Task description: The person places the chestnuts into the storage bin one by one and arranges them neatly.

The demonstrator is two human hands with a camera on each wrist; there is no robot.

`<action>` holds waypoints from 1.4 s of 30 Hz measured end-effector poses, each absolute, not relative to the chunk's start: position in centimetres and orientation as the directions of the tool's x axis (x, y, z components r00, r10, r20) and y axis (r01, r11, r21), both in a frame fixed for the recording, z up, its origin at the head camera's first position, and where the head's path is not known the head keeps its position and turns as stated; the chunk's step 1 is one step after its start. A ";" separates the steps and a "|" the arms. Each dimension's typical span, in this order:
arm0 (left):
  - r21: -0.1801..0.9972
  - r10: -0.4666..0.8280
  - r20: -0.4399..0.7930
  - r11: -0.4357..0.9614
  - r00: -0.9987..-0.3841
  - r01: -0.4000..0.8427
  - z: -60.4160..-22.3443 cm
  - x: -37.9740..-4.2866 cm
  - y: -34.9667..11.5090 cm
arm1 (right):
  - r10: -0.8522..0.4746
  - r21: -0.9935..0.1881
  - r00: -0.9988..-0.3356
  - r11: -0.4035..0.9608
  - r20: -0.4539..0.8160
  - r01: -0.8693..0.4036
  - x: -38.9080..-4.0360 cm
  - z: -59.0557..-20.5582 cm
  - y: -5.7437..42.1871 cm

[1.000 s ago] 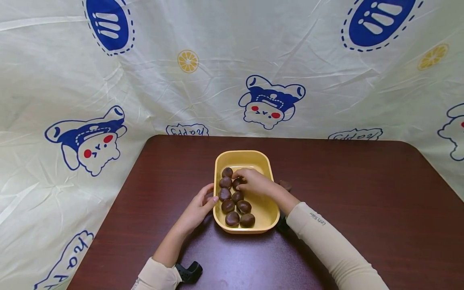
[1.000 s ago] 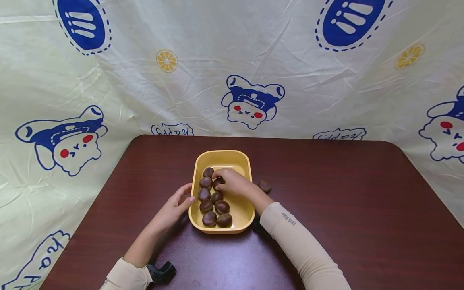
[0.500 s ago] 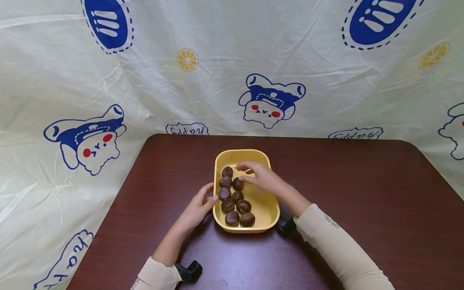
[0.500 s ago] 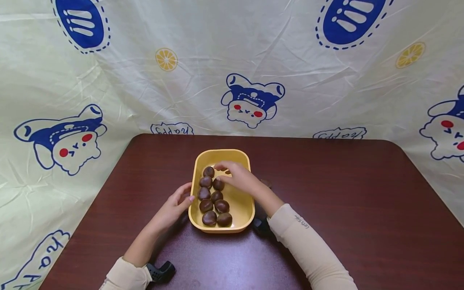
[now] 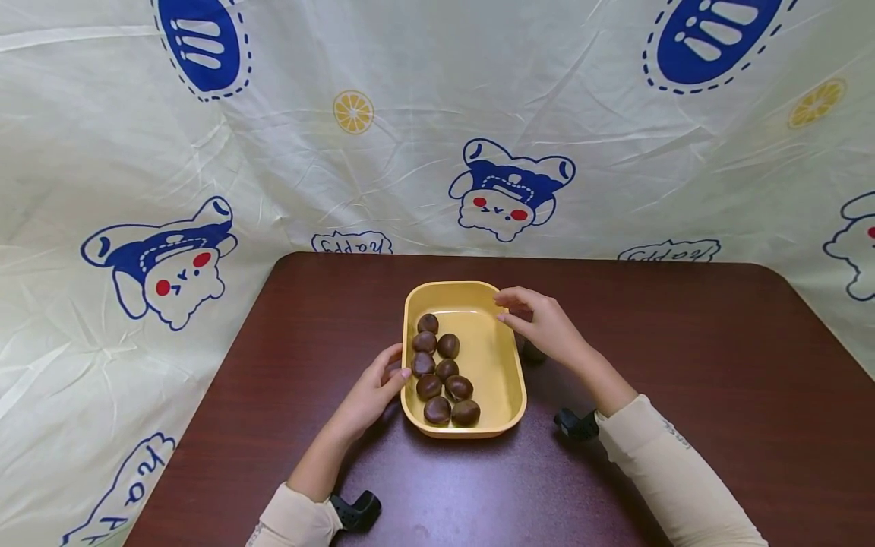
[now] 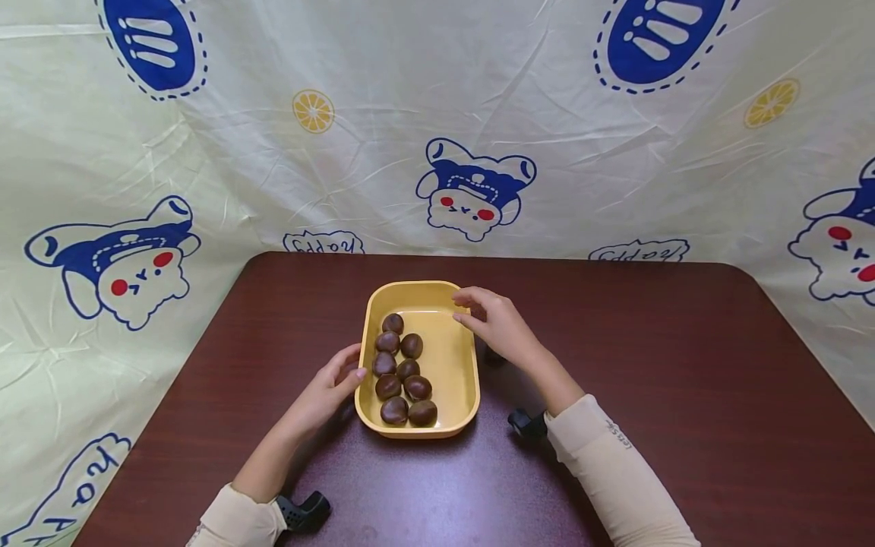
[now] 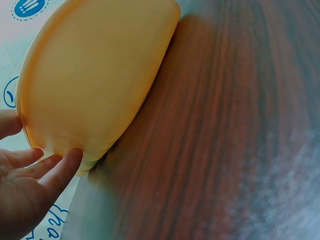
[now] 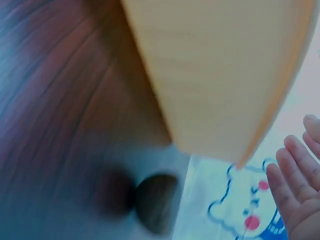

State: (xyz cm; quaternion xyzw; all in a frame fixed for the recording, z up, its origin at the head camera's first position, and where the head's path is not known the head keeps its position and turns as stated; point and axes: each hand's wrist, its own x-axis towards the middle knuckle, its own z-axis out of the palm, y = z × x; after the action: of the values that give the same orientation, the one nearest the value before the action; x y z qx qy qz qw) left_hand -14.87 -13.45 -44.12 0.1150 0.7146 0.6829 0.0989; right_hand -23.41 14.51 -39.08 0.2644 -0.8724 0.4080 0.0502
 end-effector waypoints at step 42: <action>0.999 0.318 0.029 0.033 -0.948 0.042 -43.9 -14.8 -13.5 | -0.421 -0.690 -0.899 0.614 0.125 -0.383 -23.3 -42.7 20.0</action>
State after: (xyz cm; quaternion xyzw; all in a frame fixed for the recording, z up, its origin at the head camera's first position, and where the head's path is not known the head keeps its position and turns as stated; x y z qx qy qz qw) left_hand -14.82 -13.53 -43.91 0.1264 0.7116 0.6837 0.1009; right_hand -23.30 19.99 -42.75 0.2238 -0.8979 0.3782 -0.0247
